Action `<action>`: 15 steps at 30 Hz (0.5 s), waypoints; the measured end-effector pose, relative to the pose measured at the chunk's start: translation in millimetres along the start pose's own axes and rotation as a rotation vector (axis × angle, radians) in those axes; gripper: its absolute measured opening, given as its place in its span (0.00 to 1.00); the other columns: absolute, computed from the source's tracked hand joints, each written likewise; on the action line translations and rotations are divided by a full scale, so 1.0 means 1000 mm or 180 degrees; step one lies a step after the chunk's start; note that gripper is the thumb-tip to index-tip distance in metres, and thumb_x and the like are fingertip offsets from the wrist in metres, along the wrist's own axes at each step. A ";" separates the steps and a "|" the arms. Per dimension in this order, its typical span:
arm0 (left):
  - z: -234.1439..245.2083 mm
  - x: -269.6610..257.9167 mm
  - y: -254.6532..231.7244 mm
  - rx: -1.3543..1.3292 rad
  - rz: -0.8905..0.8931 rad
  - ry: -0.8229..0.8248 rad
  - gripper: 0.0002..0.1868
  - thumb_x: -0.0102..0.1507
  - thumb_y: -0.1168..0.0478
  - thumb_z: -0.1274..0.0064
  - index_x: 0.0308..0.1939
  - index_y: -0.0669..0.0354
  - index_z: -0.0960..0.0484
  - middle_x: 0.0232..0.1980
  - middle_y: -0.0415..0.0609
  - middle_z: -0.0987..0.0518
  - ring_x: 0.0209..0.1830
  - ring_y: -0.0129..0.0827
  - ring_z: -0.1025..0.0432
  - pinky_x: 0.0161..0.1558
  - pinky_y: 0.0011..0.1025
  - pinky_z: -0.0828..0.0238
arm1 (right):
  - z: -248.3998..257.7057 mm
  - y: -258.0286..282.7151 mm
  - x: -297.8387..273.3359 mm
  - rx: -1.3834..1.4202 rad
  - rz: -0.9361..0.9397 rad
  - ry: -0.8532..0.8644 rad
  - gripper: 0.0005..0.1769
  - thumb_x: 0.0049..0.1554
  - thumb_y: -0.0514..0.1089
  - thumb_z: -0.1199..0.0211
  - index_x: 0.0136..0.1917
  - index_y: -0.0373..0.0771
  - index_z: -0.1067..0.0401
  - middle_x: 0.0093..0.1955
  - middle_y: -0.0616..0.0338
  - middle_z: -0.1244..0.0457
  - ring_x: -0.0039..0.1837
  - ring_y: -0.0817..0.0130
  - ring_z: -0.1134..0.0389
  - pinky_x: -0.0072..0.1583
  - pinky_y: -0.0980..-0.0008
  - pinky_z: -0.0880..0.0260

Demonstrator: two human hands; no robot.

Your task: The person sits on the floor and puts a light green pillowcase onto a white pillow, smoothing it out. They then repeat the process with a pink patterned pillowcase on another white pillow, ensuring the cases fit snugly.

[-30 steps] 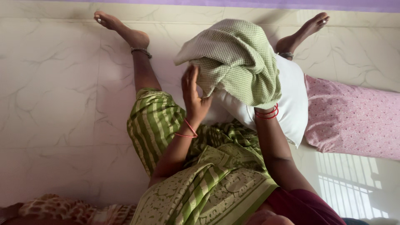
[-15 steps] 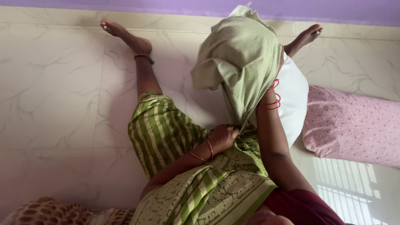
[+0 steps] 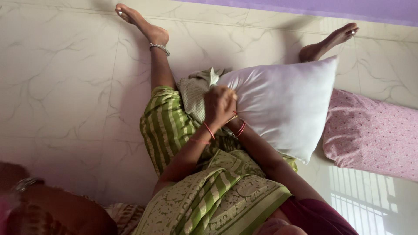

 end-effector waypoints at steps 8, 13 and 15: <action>-0.055 -0.038 0.123 -0.0591 0.0943 -0.0586 0.33 0.75 0.39 0.71 0.72 0.58 0.31 0.72 0.55 0.28 0.74 0.51 0.35 0.73 0.51 0.46 | 0.058 0.127 -0.030 -0.1819 0.0939 0.0786 0.35 0.52 0.54 0.31 0.69 0.42 0.37 0.62 0.50 0.43 0.66 0.52 0.41 0.61 0.55 0.33; -0.052 -0.041 0.127 0.0338 0.0739 -0.0309 0.28 0.72 0.43 0.63 0.68 0.57 0.28 0.68 0.54 0.26 0.70 0.47 0.34 0.68 0.50 0.50 | 0.097 0.157 -0.002 -0.0723 0.1550 0.2126 0.45 0.43 0.62 0.24 0.69 0.43 0.33 0.67 0.51 0.37 0.69 0.54 0.37 0.71 0.57 0.38; -0.047 -0.042 0.117 0.0439 0.0680 -0.0458 0.25 0.72 0.45 0.59 0.67 0.56 0.27 0.68 0.52 0.25 0.69 0.44 0.33 0.68 0.48 0.50 | 0.137 0.103 0.049 -0.0275 0.0365 0.1644 0.42 0.48 0.64 0.28 0.70 0.48 0.33 0.64 0.55 0.33 0.66 0.57 0.32 0.69 0.60 0.31</action>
Point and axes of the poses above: each hand's wrist, its own x-axis towards the middle knuckle, its own z-axis out of the back of the hand, y = z × x, the point moved 10 cm from there along x, towards the middle knuckle
